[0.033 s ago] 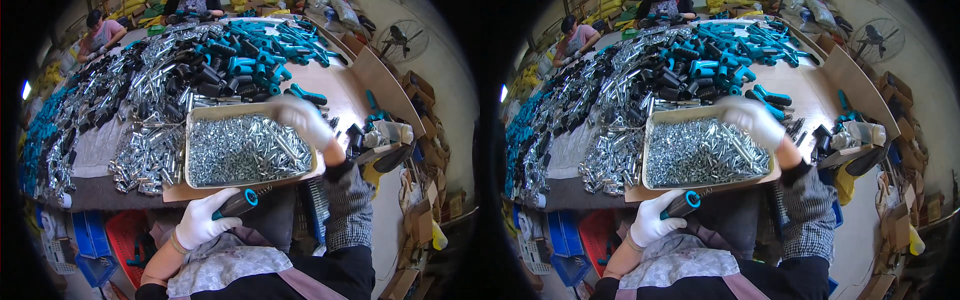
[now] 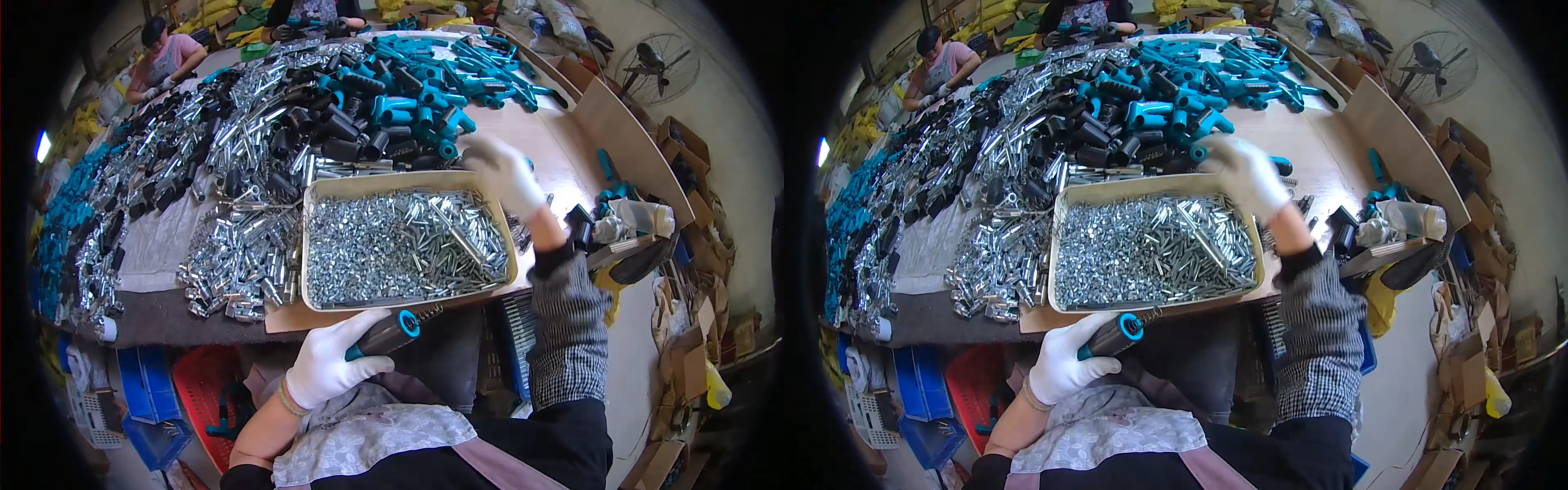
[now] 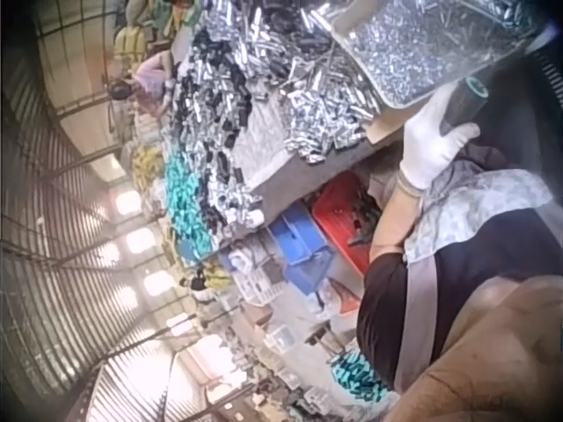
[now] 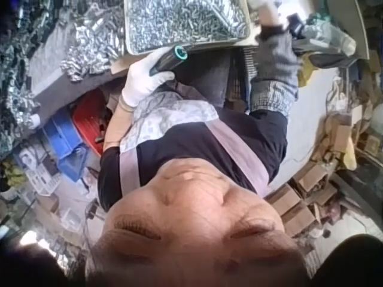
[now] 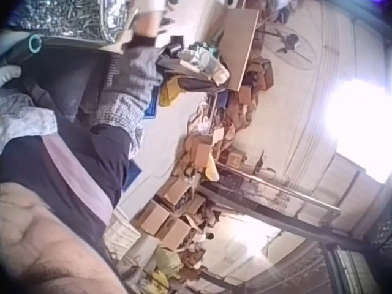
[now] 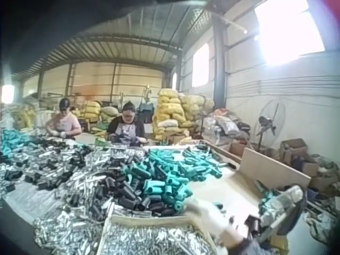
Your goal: Assembling mechanical hand tools by inserting springs and pins into metal bodies and attaching plastic handles.
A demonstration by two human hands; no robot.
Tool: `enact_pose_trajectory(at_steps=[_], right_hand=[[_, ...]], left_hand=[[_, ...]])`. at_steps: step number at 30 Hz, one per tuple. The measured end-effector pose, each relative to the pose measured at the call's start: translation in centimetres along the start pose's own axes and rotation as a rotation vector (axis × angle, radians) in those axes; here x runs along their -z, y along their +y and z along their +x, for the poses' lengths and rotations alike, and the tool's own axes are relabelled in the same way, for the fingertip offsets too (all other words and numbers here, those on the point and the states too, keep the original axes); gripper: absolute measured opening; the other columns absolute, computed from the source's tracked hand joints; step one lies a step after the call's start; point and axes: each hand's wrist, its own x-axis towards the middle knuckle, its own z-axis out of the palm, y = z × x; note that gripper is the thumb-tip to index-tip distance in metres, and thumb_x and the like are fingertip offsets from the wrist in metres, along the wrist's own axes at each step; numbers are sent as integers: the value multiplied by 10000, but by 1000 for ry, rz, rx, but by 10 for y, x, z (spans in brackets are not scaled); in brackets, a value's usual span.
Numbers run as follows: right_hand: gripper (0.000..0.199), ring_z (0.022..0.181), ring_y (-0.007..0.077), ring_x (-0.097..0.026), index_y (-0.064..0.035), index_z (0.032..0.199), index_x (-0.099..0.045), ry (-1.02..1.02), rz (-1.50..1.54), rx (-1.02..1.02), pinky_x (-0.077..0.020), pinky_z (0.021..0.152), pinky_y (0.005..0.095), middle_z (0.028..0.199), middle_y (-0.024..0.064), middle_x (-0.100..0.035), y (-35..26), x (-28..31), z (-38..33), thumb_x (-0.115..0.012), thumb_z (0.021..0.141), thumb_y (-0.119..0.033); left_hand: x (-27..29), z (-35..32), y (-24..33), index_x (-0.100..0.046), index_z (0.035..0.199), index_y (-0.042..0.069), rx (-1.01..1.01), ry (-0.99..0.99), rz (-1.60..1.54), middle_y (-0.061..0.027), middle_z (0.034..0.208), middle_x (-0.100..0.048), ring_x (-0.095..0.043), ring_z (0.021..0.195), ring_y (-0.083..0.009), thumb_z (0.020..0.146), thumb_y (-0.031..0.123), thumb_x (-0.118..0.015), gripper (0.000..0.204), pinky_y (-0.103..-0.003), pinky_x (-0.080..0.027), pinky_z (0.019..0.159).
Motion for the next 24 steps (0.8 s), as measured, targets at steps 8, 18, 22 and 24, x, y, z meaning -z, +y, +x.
enact_pose_trajectory(at_steps=[8,18,22,24], right_hand=[[594,1159,358,-623,-159,1366,-583,-448,-547,-511,-490,991,407,1260,185,-653,131,39,5,-595,774,-111],[598,1000,285,-641,-42,1394,-503,149,-150,-307,-476,929,343,1100,184,-662,21,88,-80,-658,834,-184],[482,752,178,-644,23,1304,-536,85,763,-485,-541,685,303,908,100,-647,-109,45,-110,-616,843,-93],[572,766,197,-653,10,1351,-489,-52,933,-569,-548,714,324,897,123,-647,-154,16,-135,-652,809,-70]], left_hand=[[0,-2,-6,-611,1283,33,139,-25,1,-197,1051,-703,-714,930,-317,779,319,-825,618,-348,-545,817],[20,-30,6,-588,1307,6,175,-66,-40,-199,1102,-694,-706,1011,-277,805,356,-817,654,-337,-523,890],[33,-47,9,-567,1332,11,214,-80,-53,-185,1110,-692,-696,1023,-248,813,296,-808,640,-331,-513,907],[37,-53,14,-567,1329,30,266,-92,-72,-173,1087,-694,-693,1000,-231,808,257,-797,613,-330,-518,892]])
